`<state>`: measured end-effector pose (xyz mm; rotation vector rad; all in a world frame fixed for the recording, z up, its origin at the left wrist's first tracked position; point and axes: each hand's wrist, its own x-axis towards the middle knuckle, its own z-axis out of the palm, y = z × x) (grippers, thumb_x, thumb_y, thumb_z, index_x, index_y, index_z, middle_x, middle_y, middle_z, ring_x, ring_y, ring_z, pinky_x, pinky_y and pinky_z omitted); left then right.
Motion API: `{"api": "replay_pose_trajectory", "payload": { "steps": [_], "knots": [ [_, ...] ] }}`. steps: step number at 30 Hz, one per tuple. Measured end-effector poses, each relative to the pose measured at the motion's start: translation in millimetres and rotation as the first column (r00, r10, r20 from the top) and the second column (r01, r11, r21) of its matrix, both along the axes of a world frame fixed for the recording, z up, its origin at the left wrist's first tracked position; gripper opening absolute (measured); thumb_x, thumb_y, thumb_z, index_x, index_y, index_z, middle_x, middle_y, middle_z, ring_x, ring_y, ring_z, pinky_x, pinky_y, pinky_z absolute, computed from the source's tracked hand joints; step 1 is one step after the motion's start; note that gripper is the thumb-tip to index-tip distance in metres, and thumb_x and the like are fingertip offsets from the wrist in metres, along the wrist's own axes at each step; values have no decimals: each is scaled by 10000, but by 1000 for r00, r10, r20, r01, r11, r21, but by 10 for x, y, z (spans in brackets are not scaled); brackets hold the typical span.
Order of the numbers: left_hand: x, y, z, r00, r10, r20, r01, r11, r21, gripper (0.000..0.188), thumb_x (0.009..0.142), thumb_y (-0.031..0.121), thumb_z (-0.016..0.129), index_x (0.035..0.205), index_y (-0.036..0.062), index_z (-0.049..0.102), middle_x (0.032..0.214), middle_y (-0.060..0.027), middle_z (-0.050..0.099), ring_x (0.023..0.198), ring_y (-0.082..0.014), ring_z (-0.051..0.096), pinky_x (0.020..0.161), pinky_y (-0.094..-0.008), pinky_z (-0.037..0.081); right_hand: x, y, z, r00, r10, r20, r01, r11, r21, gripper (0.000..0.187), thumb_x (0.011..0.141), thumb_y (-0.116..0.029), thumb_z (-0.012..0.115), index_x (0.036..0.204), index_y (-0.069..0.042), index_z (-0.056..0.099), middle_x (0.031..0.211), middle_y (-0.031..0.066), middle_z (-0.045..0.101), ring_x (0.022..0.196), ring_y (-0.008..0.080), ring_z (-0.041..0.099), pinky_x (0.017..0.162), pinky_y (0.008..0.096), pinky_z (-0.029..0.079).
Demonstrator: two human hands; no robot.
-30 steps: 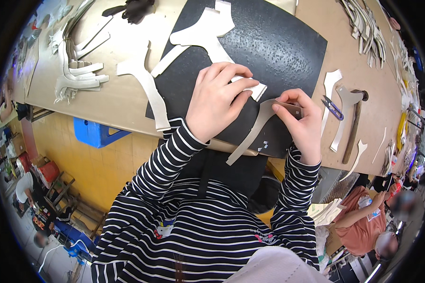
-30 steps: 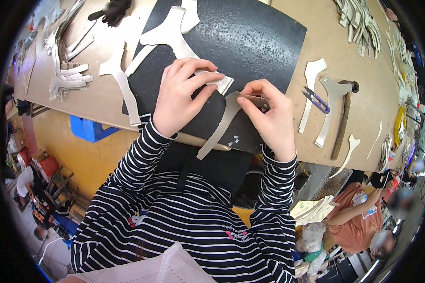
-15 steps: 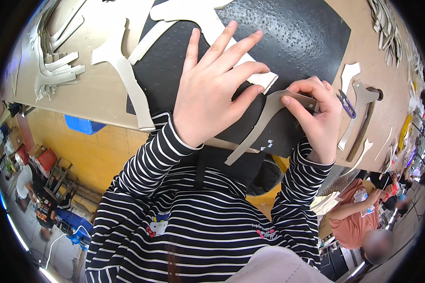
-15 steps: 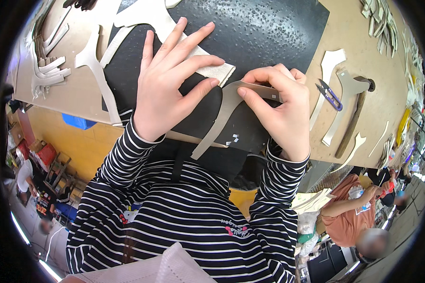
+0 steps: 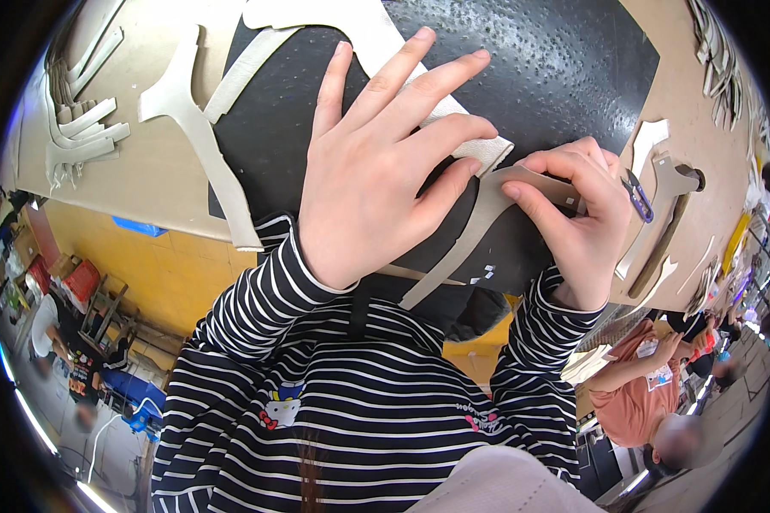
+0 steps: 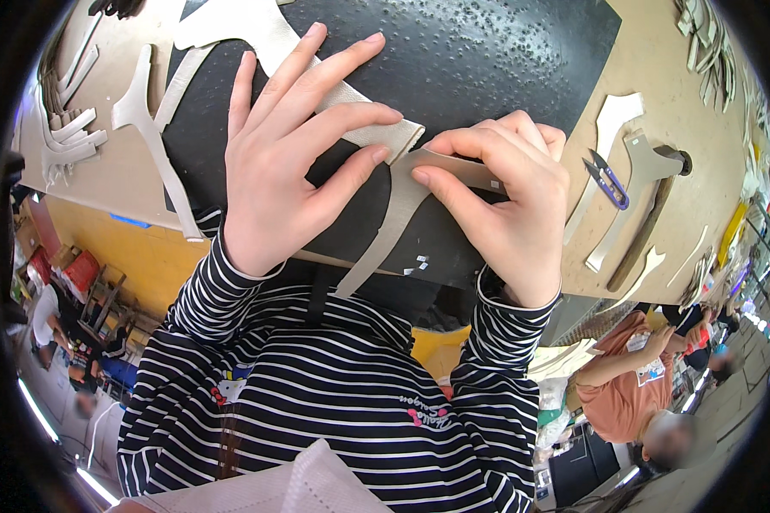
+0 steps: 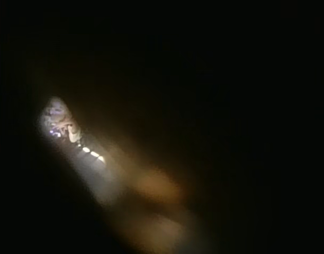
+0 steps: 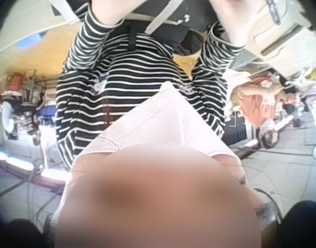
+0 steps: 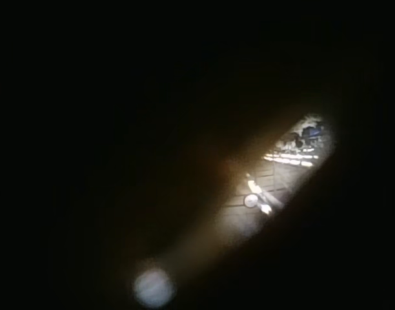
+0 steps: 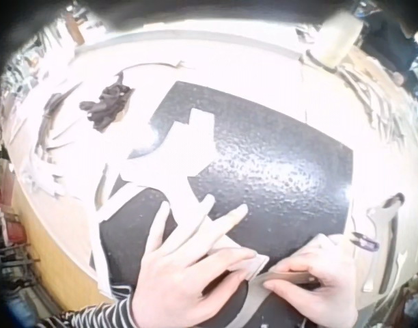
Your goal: The person trims the edges of white leather pieces using a utility knife on a black cutting mat. They repeatedly pick up pieces, align them, and cut along the edges, then place the trimmed pieces aside on the table.
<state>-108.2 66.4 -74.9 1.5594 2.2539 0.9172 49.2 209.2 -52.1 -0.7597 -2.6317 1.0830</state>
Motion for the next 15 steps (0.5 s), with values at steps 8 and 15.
{"api": "replay_pose_trajectory", "payload": {
  "steps": [8, 15],
  "knots": [
    [-5, 1, 9, 1000, 0, 1, 0, 1000, -4, 189, 792, 206, 750, 980, 228, 754, 1419, 21, 571, 1407, -272, 415, 1192, -515, 149, -25, 18, 10, 1000, 10, 18, -10, 1000, -22, 203, 679, -128, 845, 838, -81, 728, 786, -18, 686, 766, 142, 566, 796, 299, 334],
    [-9, -10, 4, 1000, -5, -4, 5, 1000, 1, 194, 795, 204, 746, 988, 223, 751, 1419, 20, 571, 1405, -274, 417, 1190, -520, 150, -27, 26, 25, 998, 37, 44, -36, 999, -37, 225, 671, -69, 841, 852, -26, 713, 799, 5, 682, 795, 140, 545, 806, 299, 331]
  ]
}}
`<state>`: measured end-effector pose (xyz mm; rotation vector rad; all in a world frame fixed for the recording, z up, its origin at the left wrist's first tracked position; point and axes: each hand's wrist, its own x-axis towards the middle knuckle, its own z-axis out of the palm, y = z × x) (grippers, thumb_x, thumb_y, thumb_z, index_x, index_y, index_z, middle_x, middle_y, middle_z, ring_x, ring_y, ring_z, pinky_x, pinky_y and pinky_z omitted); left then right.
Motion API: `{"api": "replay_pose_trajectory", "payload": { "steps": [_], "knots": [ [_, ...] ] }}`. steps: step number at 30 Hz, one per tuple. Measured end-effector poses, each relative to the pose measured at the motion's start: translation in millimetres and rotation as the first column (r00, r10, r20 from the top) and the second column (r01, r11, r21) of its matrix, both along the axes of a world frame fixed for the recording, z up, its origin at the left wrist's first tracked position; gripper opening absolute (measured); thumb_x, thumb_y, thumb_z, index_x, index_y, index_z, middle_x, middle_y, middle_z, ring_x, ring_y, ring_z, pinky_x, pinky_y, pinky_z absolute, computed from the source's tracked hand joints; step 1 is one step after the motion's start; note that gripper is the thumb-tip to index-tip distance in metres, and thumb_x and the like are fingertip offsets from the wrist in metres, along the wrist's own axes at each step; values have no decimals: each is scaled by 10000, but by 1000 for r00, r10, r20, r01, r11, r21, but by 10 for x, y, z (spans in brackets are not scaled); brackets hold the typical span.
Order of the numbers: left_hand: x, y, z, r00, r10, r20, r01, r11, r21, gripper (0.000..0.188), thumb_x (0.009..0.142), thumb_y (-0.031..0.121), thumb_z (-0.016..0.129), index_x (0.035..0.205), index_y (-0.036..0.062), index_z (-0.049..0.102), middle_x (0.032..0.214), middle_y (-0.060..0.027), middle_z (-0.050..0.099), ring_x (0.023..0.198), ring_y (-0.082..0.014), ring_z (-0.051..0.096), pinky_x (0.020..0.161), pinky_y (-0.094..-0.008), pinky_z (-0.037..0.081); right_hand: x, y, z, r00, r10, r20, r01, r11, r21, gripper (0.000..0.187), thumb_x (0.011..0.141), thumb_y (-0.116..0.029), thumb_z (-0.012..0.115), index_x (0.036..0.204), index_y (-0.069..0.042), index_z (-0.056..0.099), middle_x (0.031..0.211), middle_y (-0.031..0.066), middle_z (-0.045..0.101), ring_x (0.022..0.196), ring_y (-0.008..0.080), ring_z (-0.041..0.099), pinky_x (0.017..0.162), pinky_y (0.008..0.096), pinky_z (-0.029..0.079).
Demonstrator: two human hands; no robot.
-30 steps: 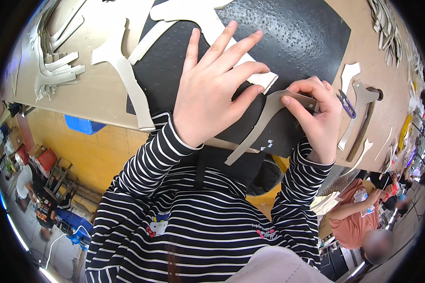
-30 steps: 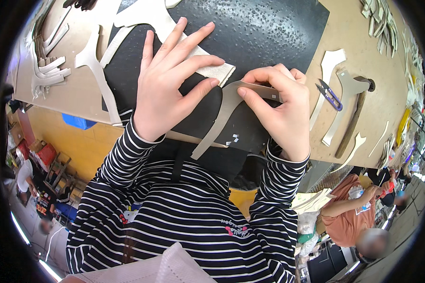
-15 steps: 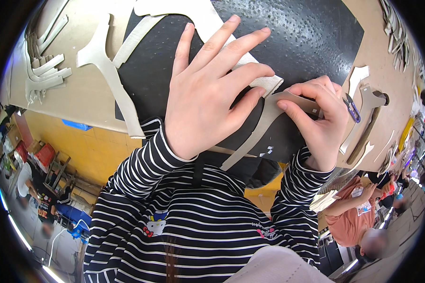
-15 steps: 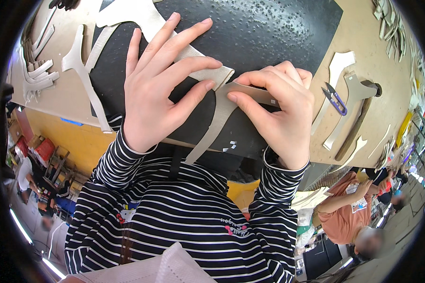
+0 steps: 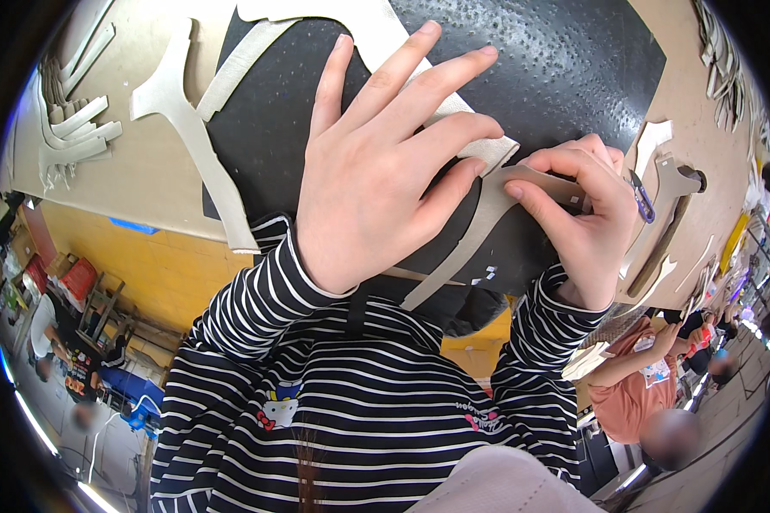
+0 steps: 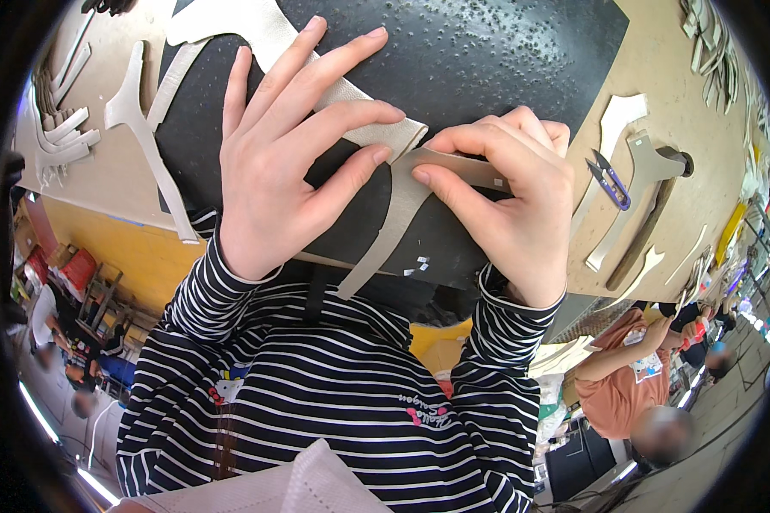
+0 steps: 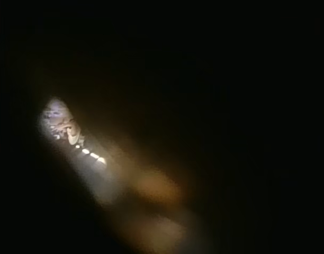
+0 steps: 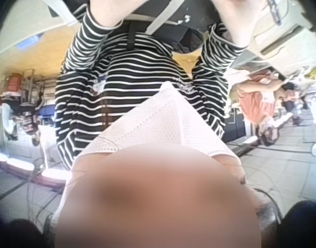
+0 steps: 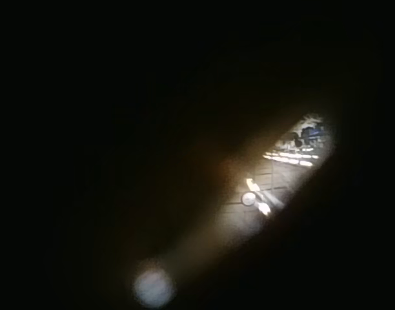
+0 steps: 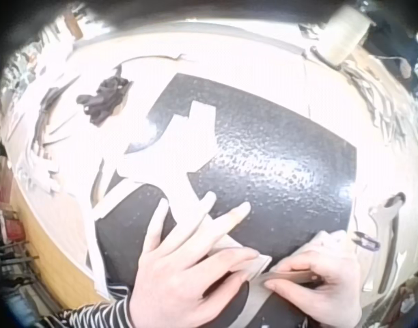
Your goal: The person trims the edges of white leather pieces using a utility knife on a black cutting mat. They repeatedly pick up pieces, align them, and cut along the edges, then place the trimmed pieces aside on the table.
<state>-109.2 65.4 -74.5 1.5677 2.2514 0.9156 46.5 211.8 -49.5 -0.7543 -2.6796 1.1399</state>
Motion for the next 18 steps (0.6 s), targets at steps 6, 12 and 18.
{"api": "replay_pose_trajectory", "payload": {
  "steps": [6, 12, 18],
  "knots": [
    [2, 3, -11, 1000, 0, 3, 0, 1000, 10, 197, 795, 206, 747, 991, 226, 749, 1416, 20, 573, 1403, -278, 419, 1189, -524, 150, -7, -1, 12, 1000, 4, 20, -4, 1000, 8, 226, 673, -72, 841, 856, -33, 714, 800, 1, 675, 793, 135, 537, 802, 297, 330],
    [-1, -2, -23, 1000, -3, -1, 3, 1000, 19, 190, 801, 216, 746, 990, 230, 750, 1414, 21, 575, 1402, -280, 419, 1189, -525, 146, -14, -7, 20, 1000, 4, 26, -5, 1000, 16, 224, 675, -71, 842, 858, -39, 716, 801, -1, 669, 792, 133, 534, 795, 293, 329],
    [2, -3, -29, 1000, -2, -4, 2, 1000, 20, 182, 804, 222, 745, 986, 232, 751, 1412, 22, 577, 1404, -279, 416, 1189, -524, 147, -16, -12, 14, 1000, -6, 22, 5, 1000, 27, 217, 674, -60, 839, 854, -44, 719, 804, 1, 668, 790, 132, 529, 787, 293, 331]
  ]
}}
